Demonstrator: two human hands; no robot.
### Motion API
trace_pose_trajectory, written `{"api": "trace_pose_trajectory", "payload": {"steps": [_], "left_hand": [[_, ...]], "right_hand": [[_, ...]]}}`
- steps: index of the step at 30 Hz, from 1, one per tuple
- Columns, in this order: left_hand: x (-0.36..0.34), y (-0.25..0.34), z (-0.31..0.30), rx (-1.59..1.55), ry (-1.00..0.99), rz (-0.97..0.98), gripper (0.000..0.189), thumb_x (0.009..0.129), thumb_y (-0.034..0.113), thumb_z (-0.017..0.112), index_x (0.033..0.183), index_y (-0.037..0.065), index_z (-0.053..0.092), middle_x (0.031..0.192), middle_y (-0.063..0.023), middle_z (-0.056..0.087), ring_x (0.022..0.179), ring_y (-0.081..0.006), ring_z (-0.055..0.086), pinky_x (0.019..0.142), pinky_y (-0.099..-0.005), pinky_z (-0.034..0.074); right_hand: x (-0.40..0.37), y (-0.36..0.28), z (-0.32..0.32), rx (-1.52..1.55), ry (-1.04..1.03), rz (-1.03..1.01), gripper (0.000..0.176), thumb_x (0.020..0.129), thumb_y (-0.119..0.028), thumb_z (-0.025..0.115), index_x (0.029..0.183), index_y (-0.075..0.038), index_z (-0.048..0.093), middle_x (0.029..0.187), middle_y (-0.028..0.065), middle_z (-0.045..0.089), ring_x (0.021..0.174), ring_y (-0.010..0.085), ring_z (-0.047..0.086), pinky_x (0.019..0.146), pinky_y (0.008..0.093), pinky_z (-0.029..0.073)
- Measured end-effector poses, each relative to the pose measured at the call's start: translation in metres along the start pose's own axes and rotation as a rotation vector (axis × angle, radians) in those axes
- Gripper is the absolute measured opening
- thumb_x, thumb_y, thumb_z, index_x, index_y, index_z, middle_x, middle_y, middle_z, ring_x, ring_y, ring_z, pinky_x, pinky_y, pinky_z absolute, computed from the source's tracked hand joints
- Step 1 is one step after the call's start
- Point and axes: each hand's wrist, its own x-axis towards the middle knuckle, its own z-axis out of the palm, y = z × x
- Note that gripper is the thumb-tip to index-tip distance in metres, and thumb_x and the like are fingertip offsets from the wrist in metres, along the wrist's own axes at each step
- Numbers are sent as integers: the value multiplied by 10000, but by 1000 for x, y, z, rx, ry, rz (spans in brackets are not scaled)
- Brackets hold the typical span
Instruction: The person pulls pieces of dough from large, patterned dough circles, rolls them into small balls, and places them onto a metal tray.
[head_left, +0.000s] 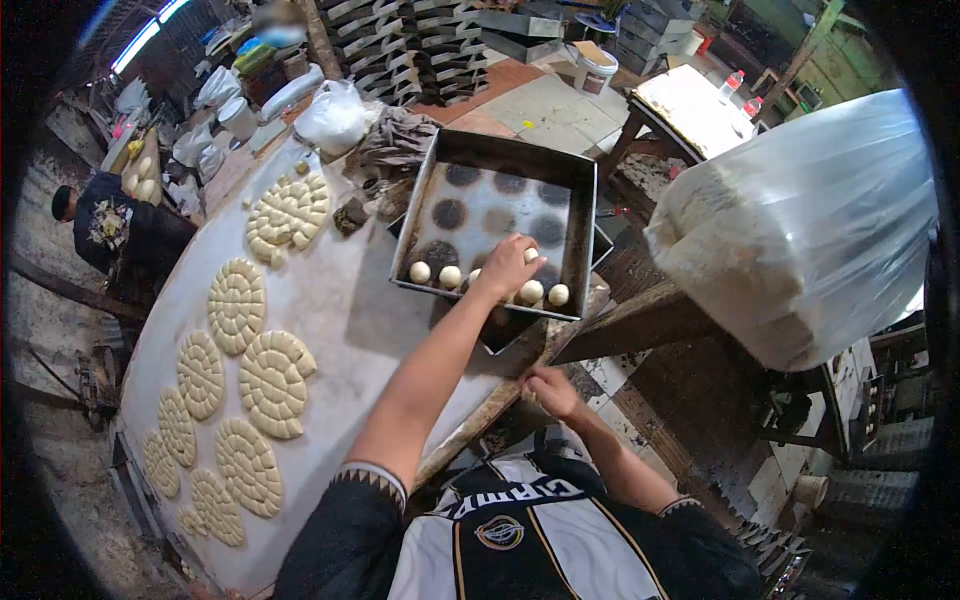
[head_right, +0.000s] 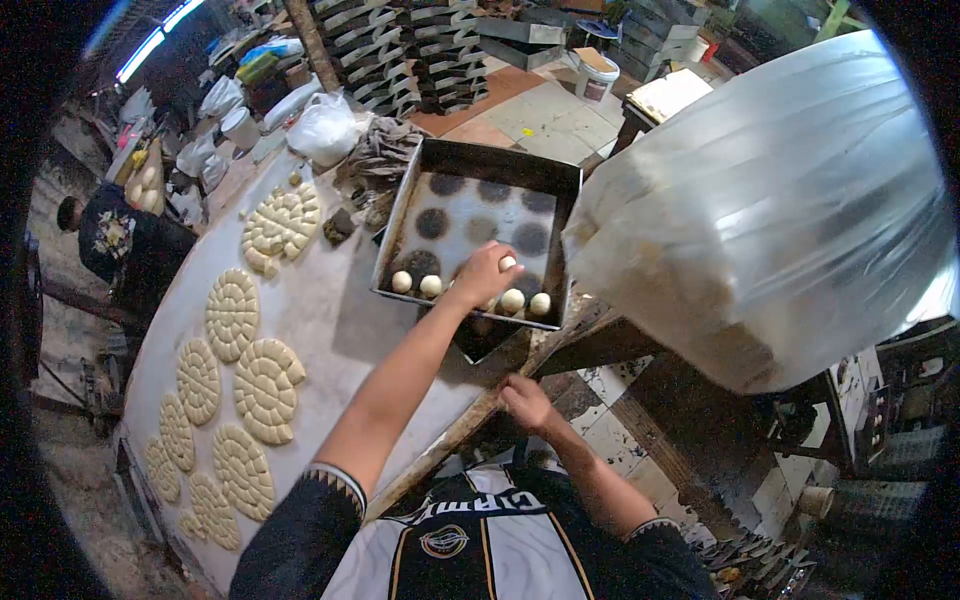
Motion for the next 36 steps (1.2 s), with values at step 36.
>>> {"api": "trace_pose_trajectory", "payload": {"steps": [36], "left_hand": [[-654, 13, -89, -36, 1292, -1048, 247, 1063, 229, 640, 1070, -4, 720, 944, -123, 734, 787, -213, 695, 729, -365, 556]], "right_hand": [[281, -151, 523, -642, 330, -119, 650, 907, -427, 771, 1277, 54, 538, 1176, 258, 676, 1129, 432, 667, 1007, 534, 511]]}}
